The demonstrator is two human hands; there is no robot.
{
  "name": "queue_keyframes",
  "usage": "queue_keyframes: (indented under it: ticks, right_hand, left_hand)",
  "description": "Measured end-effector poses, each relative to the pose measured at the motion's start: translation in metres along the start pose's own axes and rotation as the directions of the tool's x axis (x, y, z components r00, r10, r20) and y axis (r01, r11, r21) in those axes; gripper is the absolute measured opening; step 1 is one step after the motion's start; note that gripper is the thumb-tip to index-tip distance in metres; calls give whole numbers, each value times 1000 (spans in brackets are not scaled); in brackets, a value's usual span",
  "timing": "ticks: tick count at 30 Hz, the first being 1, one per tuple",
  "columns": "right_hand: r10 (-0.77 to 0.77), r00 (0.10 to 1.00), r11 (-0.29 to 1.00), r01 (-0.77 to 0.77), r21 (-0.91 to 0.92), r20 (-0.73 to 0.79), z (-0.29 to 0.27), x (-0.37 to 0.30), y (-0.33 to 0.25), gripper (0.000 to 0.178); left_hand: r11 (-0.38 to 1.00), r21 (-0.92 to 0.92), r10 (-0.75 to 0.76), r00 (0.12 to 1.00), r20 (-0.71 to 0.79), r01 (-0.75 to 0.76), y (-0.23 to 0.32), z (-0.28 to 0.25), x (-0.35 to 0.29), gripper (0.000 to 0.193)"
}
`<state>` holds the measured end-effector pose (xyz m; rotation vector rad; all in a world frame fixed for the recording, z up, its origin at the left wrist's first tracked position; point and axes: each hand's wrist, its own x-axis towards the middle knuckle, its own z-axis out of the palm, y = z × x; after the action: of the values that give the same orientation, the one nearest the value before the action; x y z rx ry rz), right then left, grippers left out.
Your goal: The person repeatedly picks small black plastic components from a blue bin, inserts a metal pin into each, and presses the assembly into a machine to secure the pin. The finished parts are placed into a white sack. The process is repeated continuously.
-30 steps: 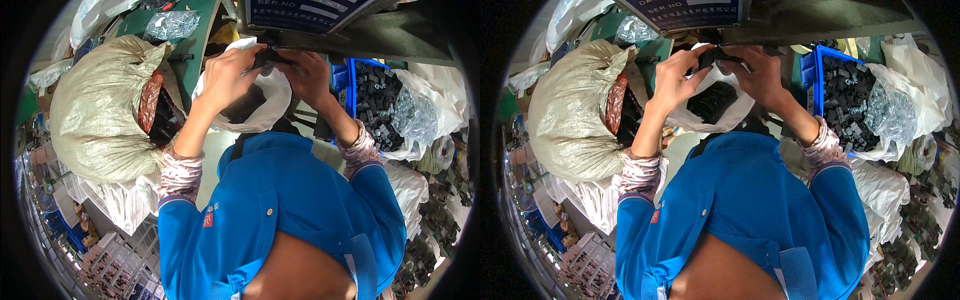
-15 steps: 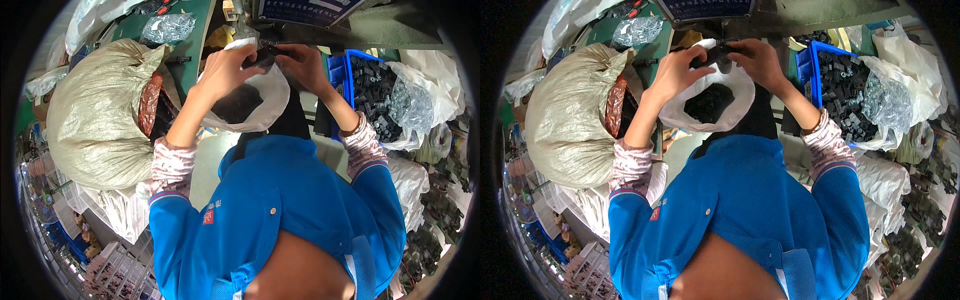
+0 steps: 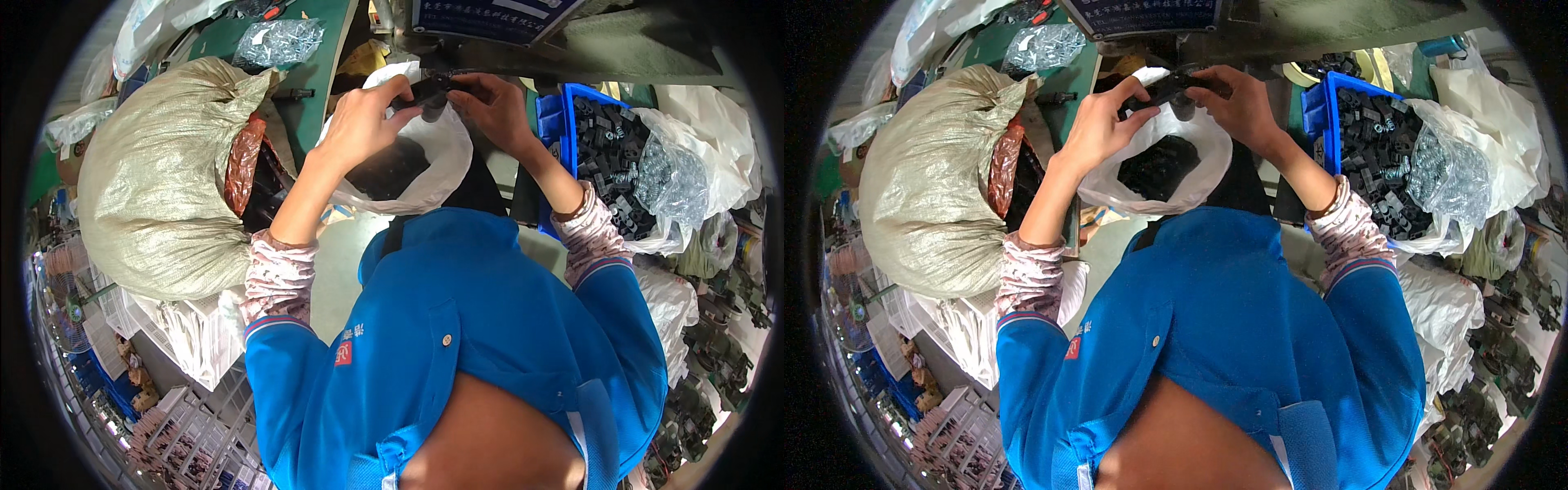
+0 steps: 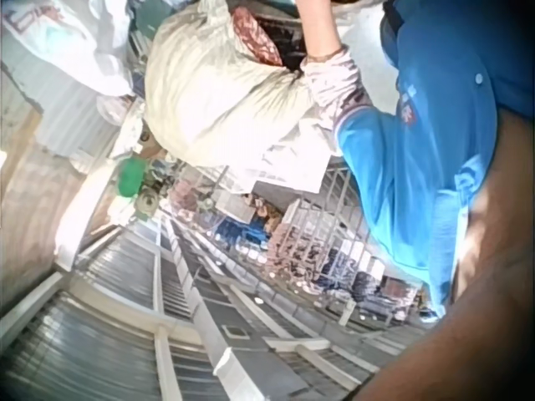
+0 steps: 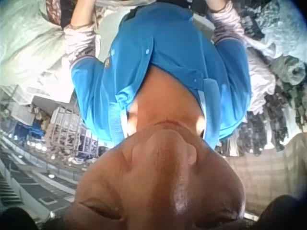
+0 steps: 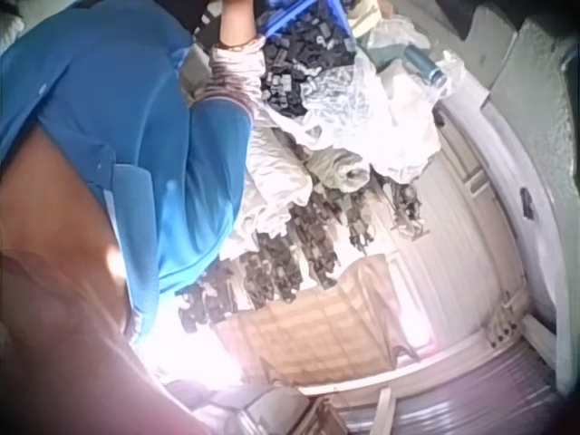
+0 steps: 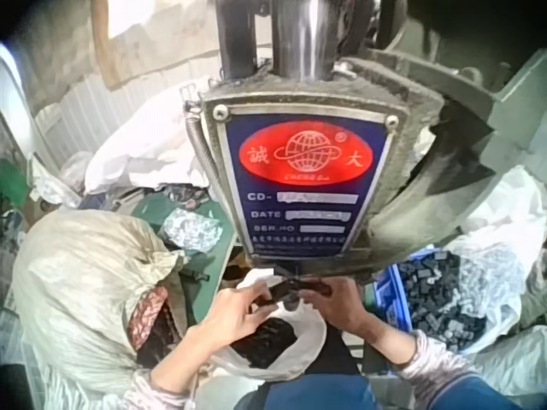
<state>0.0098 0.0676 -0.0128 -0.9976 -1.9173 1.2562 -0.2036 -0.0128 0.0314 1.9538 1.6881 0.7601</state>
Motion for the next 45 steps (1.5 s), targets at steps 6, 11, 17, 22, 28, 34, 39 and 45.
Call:
queue_keyframes:
  ticks: [6,11,17,22,28,34,39,45]
  right_hand:
    - [-8,1000,1000,8,-3,29,-2,1,-3,29]
    - [0,1000,998,1,60,-18,0,4,-3,29]
    - [-251,968,963,248,-101,-15,12,-23,-29,22]
    - [-507,849,779,526,-340,153,21,-26,-27,13]
    - [244,601,523,-742,419,761,34,-15,-17,34]
    - [244,717,836,-497,233,653,32,-13,-21,39]
    - [-521,787,801,585,-130,331,33,-17,14,31]
    - [145,623,910,-389,143,769,18,-18,3,40]
  left_hand:
    - [999,-33,-31,999,-9,30,2,2,-1,21]
    - [998,-19,61,996,-63,-62,-1,3,-2,22]
    - [994,-99,26,995,-92,-35,5,12,-49,23]
    - [911,-388,-201,971,-128,137,20,40,-86,23]
    - [419,-895,-291,956,25,151,32,51,-106,20]
    - [455,-867,-463,886,-37,202,49,67,-116,19]
    - [587,-752,-571,812,-121,300,62,95,-118,20]
    - [268,-934,-636,771,13,237,92,103,-128,22]
